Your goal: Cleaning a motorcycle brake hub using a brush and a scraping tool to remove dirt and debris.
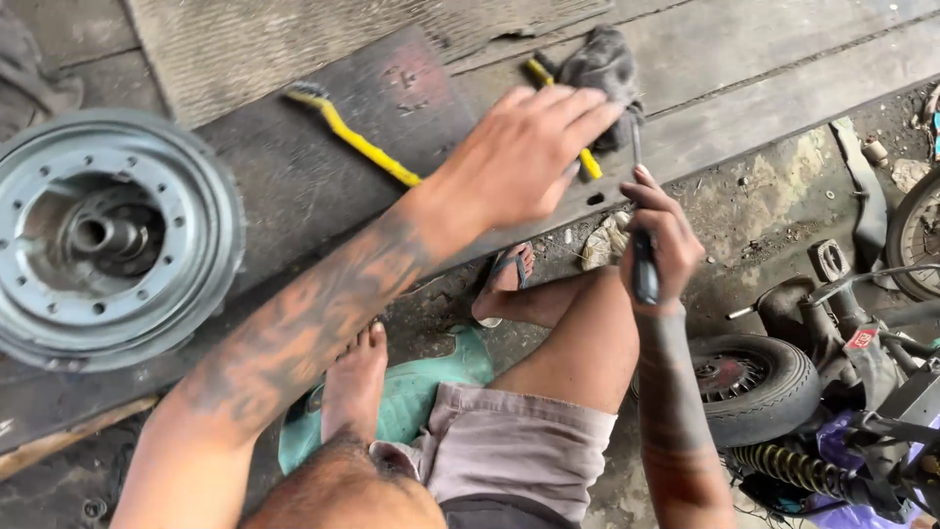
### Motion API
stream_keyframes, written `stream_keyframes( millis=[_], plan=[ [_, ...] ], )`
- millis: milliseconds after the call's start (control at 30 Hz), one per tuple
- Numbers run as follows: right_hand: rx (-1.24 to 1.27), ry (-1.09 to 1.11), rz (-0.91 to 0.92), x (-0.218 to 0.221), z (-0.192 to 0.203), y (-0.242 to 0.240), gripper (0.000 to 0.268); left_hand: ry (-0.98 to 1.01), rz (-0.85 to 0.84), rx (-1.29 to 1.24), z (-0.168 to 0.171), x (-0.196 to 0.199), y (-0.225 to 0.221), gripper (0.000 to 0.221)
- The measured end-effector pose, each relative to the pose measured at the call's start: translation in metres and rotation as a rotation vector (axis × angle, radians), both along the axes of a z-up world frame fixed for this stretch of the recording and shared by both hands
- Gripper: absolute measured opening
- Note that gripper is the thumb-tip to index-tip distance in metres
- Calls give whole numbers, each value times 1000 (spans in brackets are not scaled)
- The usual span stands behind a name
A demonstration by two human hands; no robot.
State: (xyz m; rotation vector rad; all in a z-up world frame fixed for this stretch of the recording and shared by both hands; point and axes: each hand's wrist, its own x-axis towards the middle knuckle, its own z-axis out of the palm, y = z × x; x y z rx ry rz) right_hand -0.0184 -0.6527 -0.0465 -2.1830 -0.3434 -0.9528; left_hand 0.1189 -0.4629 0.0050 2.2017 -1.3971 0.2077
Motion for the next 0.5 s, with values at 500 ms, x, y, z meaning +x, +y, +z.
stream_keyframes(
  millis=[500],
  plan=[
    [-114,355,151,16,-69,-61,17,-160,-24,515,-135,126,-173,28]
  ],
)
